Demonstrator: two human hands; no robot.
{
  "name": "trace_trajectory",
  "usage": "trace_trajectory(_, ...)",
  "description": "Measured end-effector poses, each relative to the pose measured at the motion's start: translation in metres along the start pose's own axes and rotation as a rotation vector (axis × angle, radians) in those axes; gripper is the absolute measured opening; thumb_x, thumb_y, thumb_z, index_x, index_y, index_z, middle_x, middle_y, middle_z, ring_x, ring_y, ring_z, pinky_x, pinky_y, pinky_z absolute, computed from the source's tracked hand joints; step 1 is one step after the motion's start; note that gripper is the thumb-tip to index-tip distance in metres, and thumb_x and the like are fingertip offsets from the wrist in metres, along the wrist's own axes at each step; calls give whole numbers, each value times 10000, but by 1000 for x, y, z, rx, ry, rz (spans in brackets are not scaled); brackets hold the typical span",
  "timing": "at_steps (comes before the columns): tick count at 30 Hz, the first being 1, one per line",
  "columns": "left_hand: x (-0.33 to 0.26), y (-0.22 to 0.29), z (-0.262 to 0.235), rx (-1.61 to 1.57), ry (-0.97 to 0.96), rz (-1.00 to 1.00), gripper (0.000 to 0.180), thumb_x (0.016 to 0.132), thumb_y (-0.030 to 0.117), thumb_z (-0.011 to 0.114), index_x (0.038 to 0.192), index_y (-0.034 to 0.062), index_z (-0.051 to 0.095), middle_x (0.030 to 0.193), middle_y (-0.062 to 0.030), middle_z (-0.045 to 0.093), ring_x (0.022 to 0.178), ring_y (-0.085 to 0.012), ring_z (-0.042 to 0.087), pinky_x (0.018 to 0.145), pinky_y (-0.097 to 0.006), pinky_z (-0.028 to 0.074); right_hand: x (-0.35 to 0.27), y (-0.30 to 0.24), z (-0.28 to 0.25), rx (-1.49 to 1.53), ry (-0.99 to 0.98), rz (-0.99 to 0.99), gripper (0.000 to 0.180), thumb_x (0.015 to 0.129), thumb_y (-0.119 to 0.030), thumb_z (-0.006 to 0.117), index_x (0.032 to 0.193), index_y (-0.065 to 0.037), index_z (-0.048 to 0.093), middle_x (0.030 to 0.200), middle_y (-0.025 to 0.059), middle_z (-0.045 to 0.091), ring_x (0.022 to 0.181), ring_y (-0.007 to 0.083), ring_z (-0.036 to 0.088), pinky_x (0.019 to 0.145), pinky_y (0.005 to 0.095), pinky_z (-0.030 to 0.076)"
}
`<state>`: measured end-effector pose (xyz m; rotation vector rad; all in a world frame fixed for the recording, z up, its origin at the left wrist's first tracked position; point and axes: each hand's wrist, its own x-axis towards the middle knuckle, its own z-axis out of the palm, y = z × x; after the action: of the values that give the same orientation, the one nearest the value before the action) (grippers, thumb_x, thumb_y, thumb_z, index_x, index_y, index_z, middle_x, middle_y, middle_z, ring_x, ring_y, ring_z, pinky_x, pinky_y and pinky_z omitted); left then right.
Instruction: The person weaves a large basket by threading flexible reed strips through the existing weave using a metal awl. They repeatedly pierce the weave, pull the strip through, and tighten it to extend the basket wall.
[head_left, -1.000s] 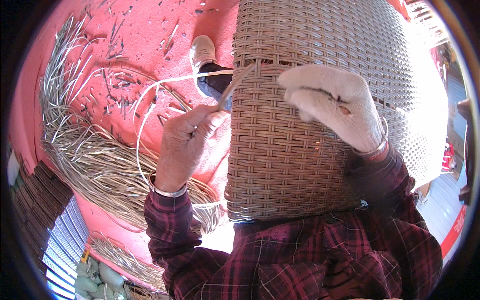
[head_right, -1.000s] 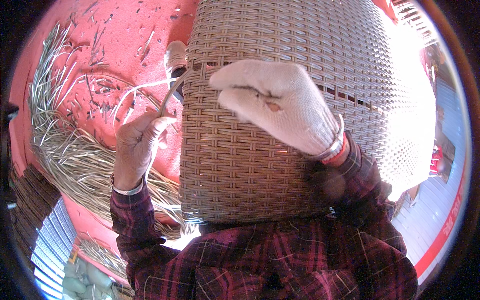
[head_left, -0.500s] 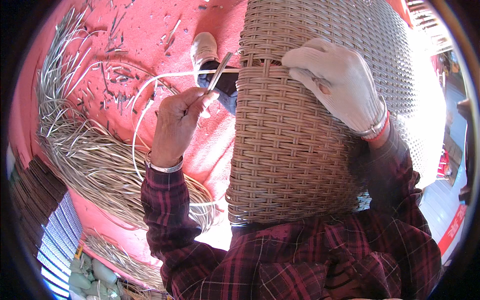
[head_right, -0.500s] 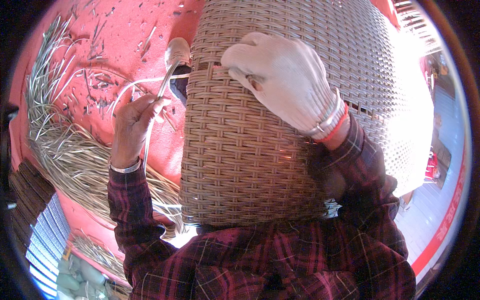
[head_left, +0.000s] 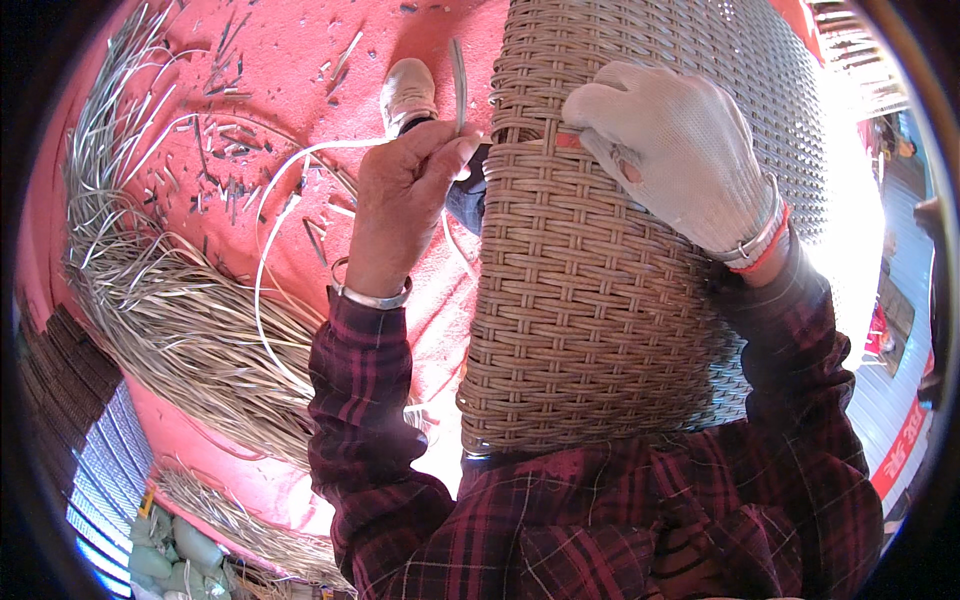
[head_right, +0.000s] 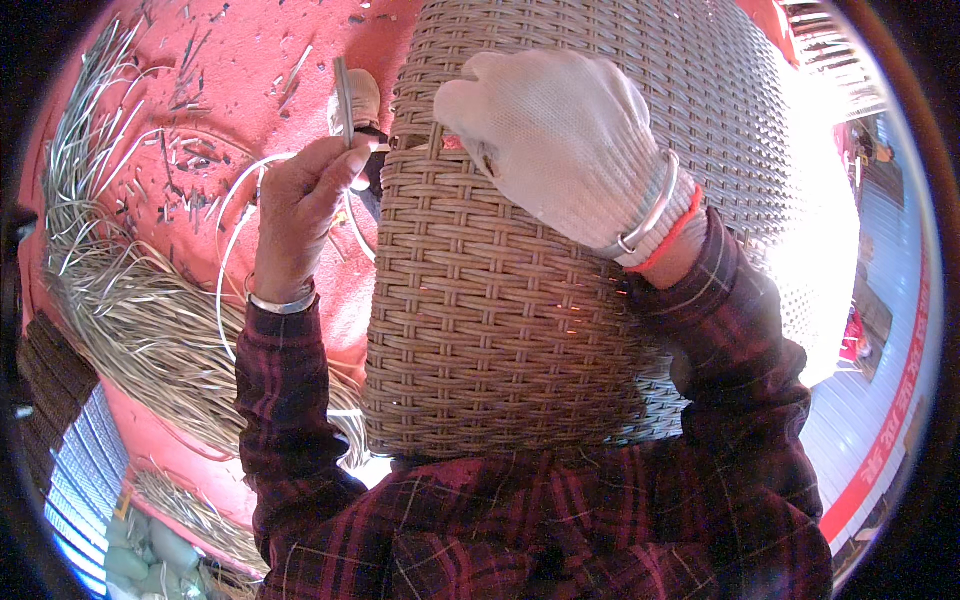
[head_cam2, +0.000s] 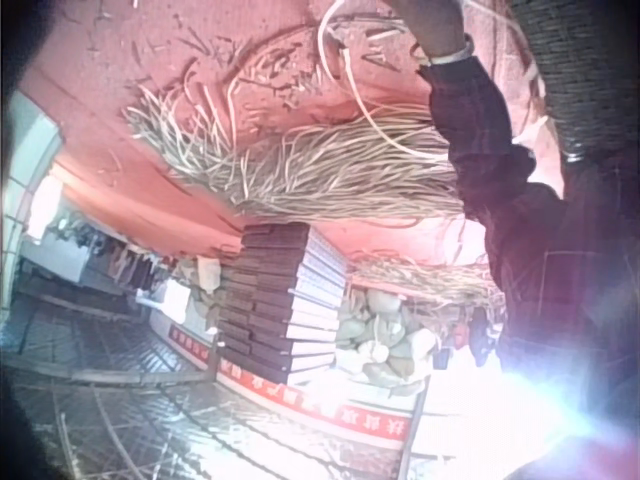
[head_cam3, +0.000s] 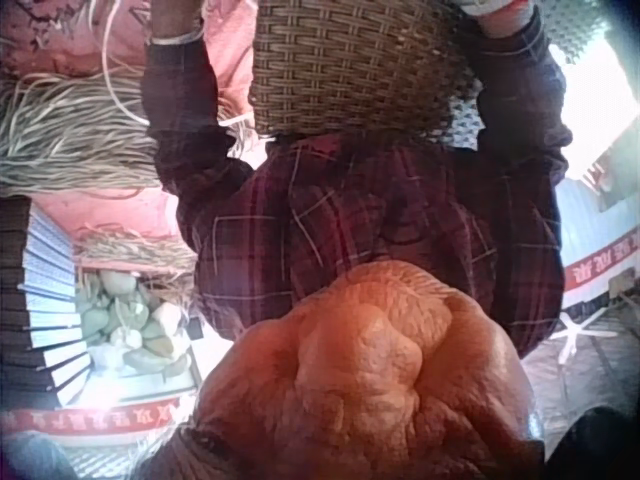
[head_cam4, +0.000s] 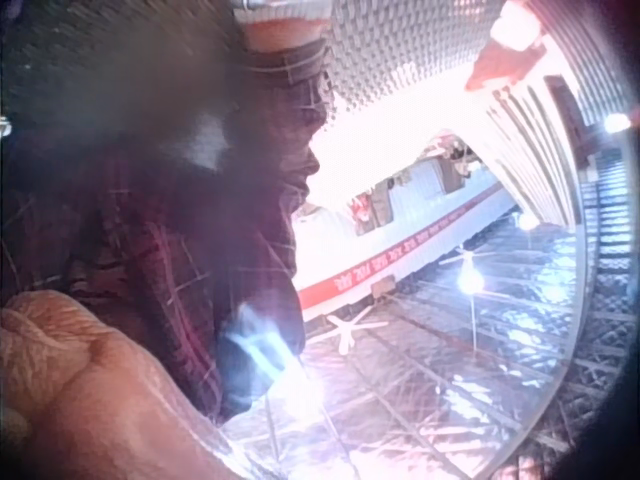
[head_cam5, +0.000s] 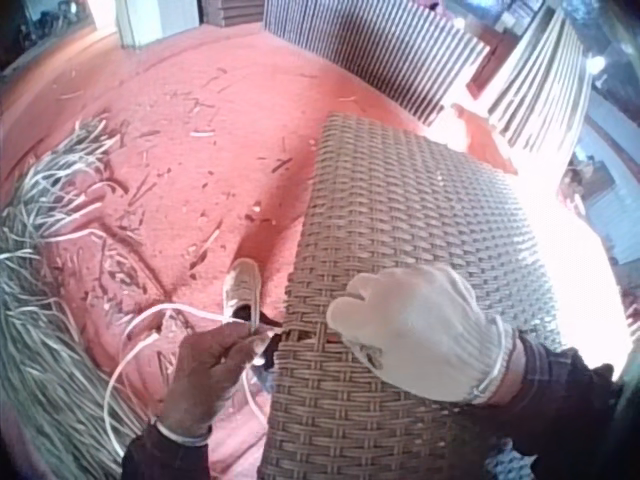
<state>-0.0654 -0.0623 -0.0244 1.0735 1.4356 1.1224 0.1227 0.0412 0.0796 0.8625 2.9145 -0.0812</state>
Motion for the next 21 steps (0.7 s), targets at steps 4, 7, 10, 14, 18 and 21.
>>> trace_trajectory(4, 6, -2, 14, -36, 50, 41, 148, 880, 86, 635, 968, -30, 663, 706, 5, 575, 655, -44, 494, 595, -220, 424, -3, -4, 6, 108, 83, 21, 73, 770, -132, 575, 833, -131, 612, 811, 73, 599, 778, 303, 630, 617, 433, 508)
trace_trajectory(7, 11, -5, 23, -4, 84, 93, 135, 868, 34, 641, 988, -25, 658, 759, 38, 579, 683, -42, 489, 620, -221, 429, -6, -4, 9, 188, 118, 26, 84, 768, -119, 575, 844, -125, 610, 806, 77, 592, 785, 302, 618, 637, 431, 505)
trace_trajectory(10, 16, -5, 25, 149, 114, 369, 204, 796, -29, 612, 996, 4, 635, 768, -95, 601, 627, -210, 592, 616, -300, 479, -10, -3, 11, 224, 163, 38, 99, 770, -104, 578, 862, -121, 611, 814, 77, 593, 794, 303, 610, 649, 427, 502)
trace_trajectory(14, 20, -1, 21, 503, 52, 517, 308, 660, -72, 619, 940, 46, 569, 784, -91, 551, 645, -302, 602, 583, -377, 499, -17, -4, 15, 273, 234, 65, 144, 780, -103, 615, 919, -135, 633, 870, 58, 624, 825, 301, 615, 671, 407, 513)
trace_trajectory(18, 17, 0, 19, 524, 51, 554, 357, 600, -80, 636, 914, 65, 549, 781, -80, 545, 655, -304, 610, 561, -400, 512, -24, -10, 19, 240, 293, 66, 180, 798, -130, 652, 975, -156, 651, 933, 26, 653, 851, 282, 622, 694, 382, 524)
trace_trajectory(21, 18, -5, 20, 484, 70, 550, 323, 668, -86, 616, 958, 47, 572, 810, -96, 576, 681, -282, 624, 586, -371, 506, -27, -12, 21, 214, 311, 74, 164, 807, -143, 656, 970, -158, 652, 946, 11, 660, 845, 265, 622, 693, 375, 525)
